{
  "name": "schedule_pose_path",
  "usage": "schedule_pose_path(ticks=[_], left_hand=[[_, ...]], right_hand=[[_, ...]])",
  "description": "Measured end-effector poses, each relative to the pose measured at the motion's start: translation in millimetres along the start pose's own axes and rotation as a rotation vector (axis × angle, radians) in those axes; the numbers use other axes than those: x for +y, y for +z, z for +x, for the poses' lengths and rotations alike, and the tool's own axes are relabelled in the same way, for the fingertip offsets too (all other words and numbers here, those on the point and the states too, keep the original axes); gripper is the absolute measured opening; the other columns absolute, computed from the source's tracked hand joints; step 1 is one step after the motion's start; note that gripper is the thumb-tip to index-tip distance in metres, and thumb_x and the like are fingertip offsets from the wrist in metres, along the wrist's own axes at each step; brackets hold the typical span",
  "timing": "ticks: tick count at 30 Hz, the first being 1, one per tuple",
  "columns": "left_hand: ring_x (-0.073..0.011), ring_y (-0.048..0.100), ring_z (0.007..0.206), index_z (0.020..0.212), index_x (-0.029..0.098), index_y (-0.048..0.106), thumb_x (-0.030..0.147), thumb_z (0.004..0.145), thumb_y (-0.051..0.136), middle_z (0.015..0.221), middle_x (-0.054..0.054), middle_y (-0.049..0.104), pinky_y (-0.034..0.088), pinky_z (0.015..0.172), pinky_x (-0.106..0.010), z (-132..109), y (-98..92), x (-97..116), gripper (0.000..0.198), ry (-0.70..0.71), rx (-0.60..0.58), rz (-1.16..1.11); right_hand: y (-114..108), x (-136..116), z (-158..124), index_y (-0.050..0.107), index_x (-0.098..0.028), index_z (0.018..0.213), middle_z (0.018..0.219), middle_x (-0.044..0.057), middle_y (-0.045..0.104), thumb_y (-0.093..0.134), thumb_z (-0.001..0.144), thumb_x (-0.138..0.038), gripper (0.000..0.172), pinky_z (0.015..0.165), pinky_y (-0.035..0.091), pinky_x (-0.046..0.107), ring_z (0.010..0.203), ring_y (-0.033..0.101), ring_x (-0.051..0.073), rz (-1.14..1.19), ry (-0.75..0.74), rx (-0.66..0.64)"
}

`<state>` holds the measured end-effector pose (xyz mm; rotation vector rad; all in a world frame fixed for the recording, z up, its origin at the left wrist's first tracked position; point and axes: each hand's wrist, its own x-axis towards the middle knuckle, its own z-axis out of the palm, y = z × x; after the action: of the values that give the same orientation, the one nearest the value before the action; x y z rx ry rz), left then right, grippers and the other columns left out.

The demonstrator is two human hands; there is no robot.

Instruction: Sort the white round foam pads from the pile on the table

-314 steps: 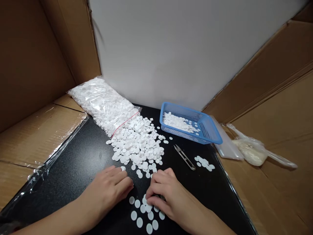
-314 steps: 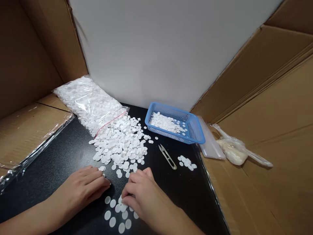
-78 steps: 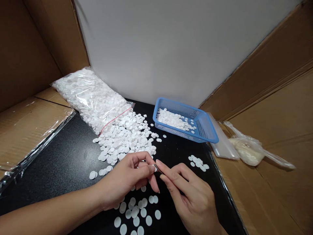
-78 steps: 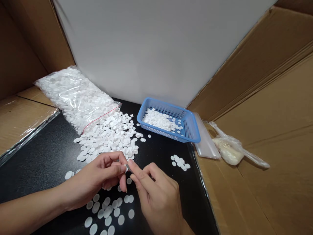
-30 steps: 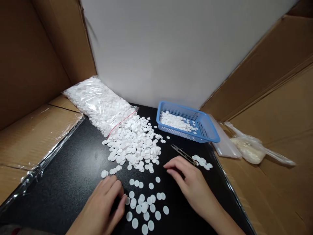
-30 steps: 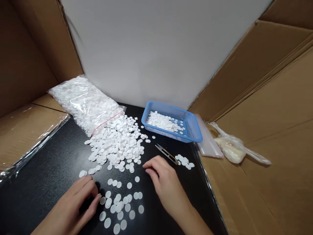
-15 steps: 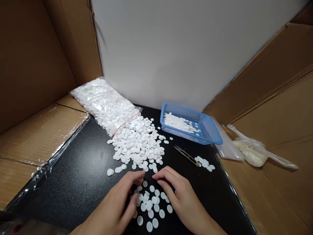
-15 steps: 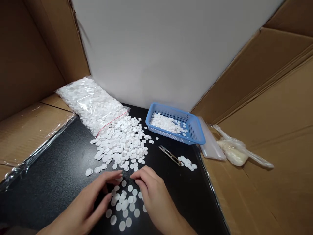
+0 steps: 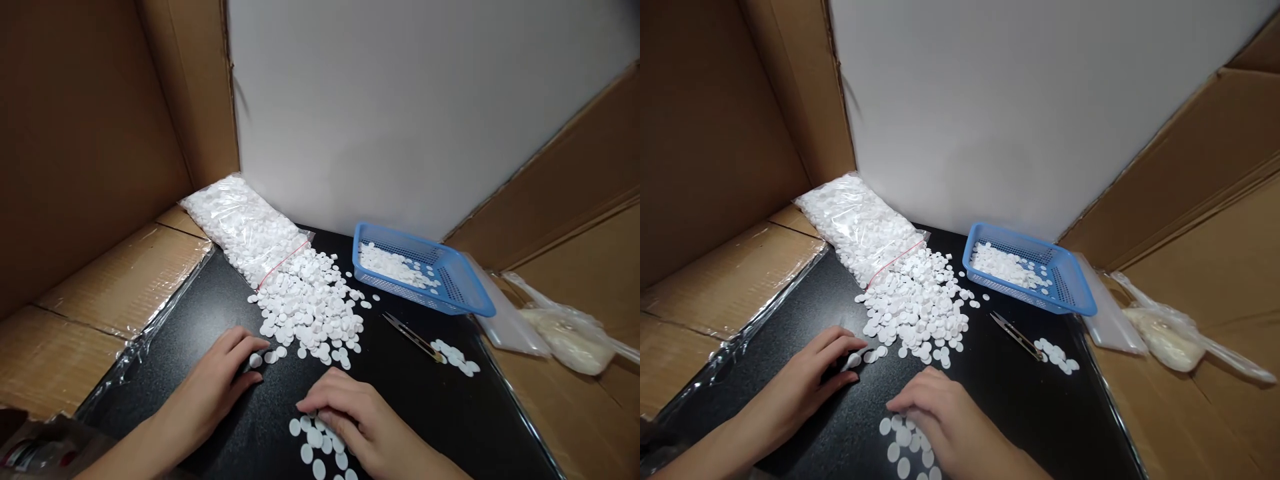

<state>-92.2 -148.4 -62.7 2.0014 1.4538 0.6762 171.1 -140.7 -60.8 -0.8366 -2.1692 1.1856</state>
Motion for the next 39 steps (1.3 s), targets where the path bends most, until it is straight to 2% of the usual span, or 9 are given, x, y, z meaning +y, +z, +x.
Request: schedule_pose_path(ticks=[5, 8, 12, 17, 25, 28, 33, 36, 39], left_hand=[[-0.0203, 0.062, 0.082, 0.092, 0.025, 0.067, 0.016, 0.089, 0.062, 0.093, -0.001, 0.063, 0.047, 0.073, -0.028, 11, -1.7, -4, 0.011, 0.007, -0.035, 0.082], [-0.0172, 0.061, 0.073, 0.08, 0.022, 0.065, 0.012, 0.091, 0.056, 0.084, 0.0, 0.062, 0.044, 0.067, -0.026, 13, 0.0, -10, 0.017, 0.06, -0.034, 0.087], [-0.0143, 0.062, 0.069, 0.08, 0.022, 0.065, 0.009, 0.092, 0.054, 0.081, 0.001, 0.063, 0.044, 0.064, -0.022, 11, 2.2, -22, 0.021, 0.116, -0.036, 0.032], [-0.0138, 0.063, 0.07, 0.081, 0.02, 0.065, 0.007, 0.091, 0.058, 0.08, 0.002, 0.062, 0.044, 0.064, -0.021, 11, -0.8, -29, 0.018, 0.153, -0.083, 0.071], [-0.0165, 0.061, 0.074, 0.078, 0.019, 0.062, 0.01, 0.093, 0.057, 0.084, -0.001, 0.063, 0.044, 0.066, -0.025, 34, 19.5, -6, 0.018, 0.213, -0.184, 0.159], [-0.0163, 0.061, 0.072, 0.076, 0.018, 0.062, 0.011, 0.093, 0.059, 0.083, -0.001, 0.063, 0.042, 0.064, -0.025, 42, 21.3, -5, 0.018, 0.212, -0.194, 0.13], [-0.0128, 0.061, 0.069, 0.079, 0.018, 0.068, 0.016, 0.093, 0.062, 0.08, 0.001, 0.066, 0.042, 0.062, -0.021, 43, 10.2, 9, 0.015, 0.083, -0.21, -0.015], [-0.0134, 0.062, 0.071, 0.08, 0.021, 0.072, 0.018, 0.089, 0.067, 0.076, 0.003, 0.07, 0.042, 0.064, -0.021, 38, 14.1, 25, 0.011, -0.101, -0.351, -0.136], [-0.0134, 0.062, 0.072, 0.078, 0.02, 0.072, 0.014, 0.087, 0.068, 0.078, 0.003, 0.069, 0.04, 0.063, -0.021, 34, 26.5, 33, 0.011, -0.088, -0.469, -0.118]], right_hand=[[6, -1, 26, 0.072, -0.02, 0.101, 0.091, 0.005, 0.07, 0.056, 0.095, -0.009, 0.02, 0.077, 0.056, 0.031, 0.086, 0.068, 0.02, -0.251, 0.063, 0.117], [15, 6, 49, 0.071, -0.019, 0.102, 0.091, 0.005, 0.068, 0.064, 0.091, -0.006, 0.019, 0.078, 0.054, 0.034, 0.087, 0.065, 0.022, -0.476, -0.017, 0.131], [22, 17, 63, 0.07, -0.019, 0.093, 0.084, 0.002, 0.066, 0.066, 0.091, -0.009, 0.011, 0.075, 0.053, 0.031, 0.079, 0.064, 0.019, -0.597, -0.101, 0.097], [21, 24, 57, 0.068, -0.019, 0.089, 0.081, 0.002, 0.066, 0.061, 0.096, -0.011, 0.013, 0.073, 0.05, 0.03, 0.075, 0.062, 0.017, -0.613, -0.162, 0.073], [3, 31, 24, 0.066, -0.018, 0.095, 0.079, 0.003, 0.068, 0.047, 0.103, -0.013, 0.022, 0.071, 0.044, 0.033, 0.072, 0.059, 0.017, -0.661, -0.313, 0.132], [-2, 31, 16, 0.068, -0.02, 0.091, 0.08, 0.003, 0.067, 0.055, 0.099, -0.013, 0.016, 0.072, 0.046, 0.032, 0.075, 0.06, 0.018, -0.508, -0.144, 0.164], [-3, 15, 16, 0.071, -0.022, 0.075, 0.075, 0.0, 0.063, 0.066, 0.088, -0.013, 0.016, 0.063, 0.045, 0.027, 0.072, 0.061, 0.017, -0.193, 0.356, 0.125], [-5, 4, 19, 0.071, -0.021, 0.069, 0.07, -0.001, 0.061, 0.068, 0.084, -0.013, 0.017, 0.065, 0.043, 0.027, 0.07, 0.059, 0.016, -0.119, 0.458, 0.104], [-8, -1, 18, 0.07, -0.021, 0.067, 0.067, -0.002, 0.058, 0.069, 0.082, -0.012, 0.018, 0.066, 0.042, 0.027, 0.07, 0.058, 0.016, -0.109, 0.502, 0.055]])
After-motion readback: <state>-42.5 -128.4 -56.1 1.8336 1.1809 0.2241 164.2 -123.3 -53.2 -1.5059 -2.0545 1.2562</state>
